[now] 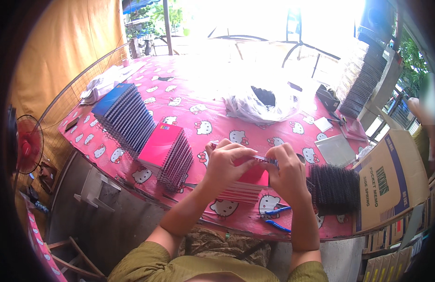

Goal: The person is assembling notebooks by threading spiral coils through the punched edges, using pliers to cut the excess wire and secure the ends, and stacking the finished items.

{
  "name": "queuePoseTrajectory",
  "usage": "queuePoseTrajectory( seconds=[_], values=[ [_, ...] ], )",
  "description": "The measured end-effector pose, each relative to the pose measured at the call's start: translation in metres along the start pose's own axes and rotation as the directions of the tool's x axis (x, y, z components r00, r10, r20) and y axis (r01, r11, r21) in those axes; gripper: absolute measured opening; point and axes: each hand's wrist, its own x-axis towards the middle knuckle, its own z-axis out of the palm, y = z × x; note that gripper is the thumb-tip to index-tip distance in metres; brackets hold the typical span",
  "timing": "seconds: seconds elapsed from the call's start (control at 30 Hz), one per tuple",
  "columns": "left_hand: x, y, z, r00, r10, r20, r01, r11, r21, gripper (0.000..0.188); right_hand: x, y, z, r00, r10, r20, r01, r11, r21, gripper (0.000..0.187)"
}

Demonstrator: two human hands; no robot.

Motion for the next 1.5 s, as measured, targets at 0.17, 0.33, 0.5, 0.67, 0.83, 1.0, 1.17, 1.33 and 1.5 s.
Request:
queuePoseTrajectory(
  seconds=[0.17, 0.33, 0.5, 0.67, 0.83, 1.0, 1.17, 1.33, 1.5],
  values=[
    [-0.001, -0.002, 0.002, 1.000, -0.010, -0.019, 0.010, 1.000, -0.004, 0.019, 0.002, -0.006, 0.010, 0.992, -0.036, -0.119, 0.038, 0.999, 0.015, 0.016],
    [-0.001, 0.002, 0.000, 1.000, 0.001, 0.010, -0.001, 1.000, 0.017, 0.019, 0.005, -0.009, 0.004, 0.997, 0.040, -0.059, -0.033, 0.991, 0.127, 0.012],
    [-0.002, 0.001, 0.001, 1.000, 0.025, -0.012, -0.025, 1.000, 0.015, 0.019, 0.002, -0.010, 0.011, 0.990, 0.019, -0.139, -0.017, 1.000, 0.013, 0.010],
    [-0.003, 0.002, -0.006, 0.999, -0.006, 0.037, 0.005, 0.999, 0.032, 0.018, 0.007, -0.005, 0.008, 0.999, 0.039, 0.005, -0.039, 0.997, 0.069, 0.001],
    [-0.001, 0.001, -0.001, 0.999, 0.041, 0.018, -0.041, 0.999, -0.008, 0.024, 0.024, 0.125, -0.030, 0.974, 0.197, 0.113, -0.196, 0.980, -0.022, 0.021],
    [0.001, 0.004, 0.003, 0.998, 0.015, -0.067, -0.011, 0.999, 0.049, 0.033, -0.035, 0.182, 0.017, 0.886, 0.298, 0.356, -0.147, 0.907, -0.395, 0.037],
    [0.002, 0.000, -0.001, 0.994, 0.070, -0.090, -0.063, 0.995, 0.077, 0.039, -0.033, 0.211, 0.037, 0.938, 0.131, 0.322, -0.005, 0.931, -0.364, 0.039],
    [0.000, -0.008, -0.002, 0.999, 0.011, -0.033, -0.011, 1.000, -0.005, 0.038, -0.001, 0.187, 0.027, 0.900, 0.261, 0.349, -0.100, 0.902, -0.419, 0.036],
    [0.001, -0.005, -0.002, 1.000, 0.016, -0.013, -0.016, 0.999, -0.035, 0.036, 0.023, 0.150, -0.002, 0.992, 0.005, 0.125, -0.082, 0.784, 0.615, 0.039]
  ],
)
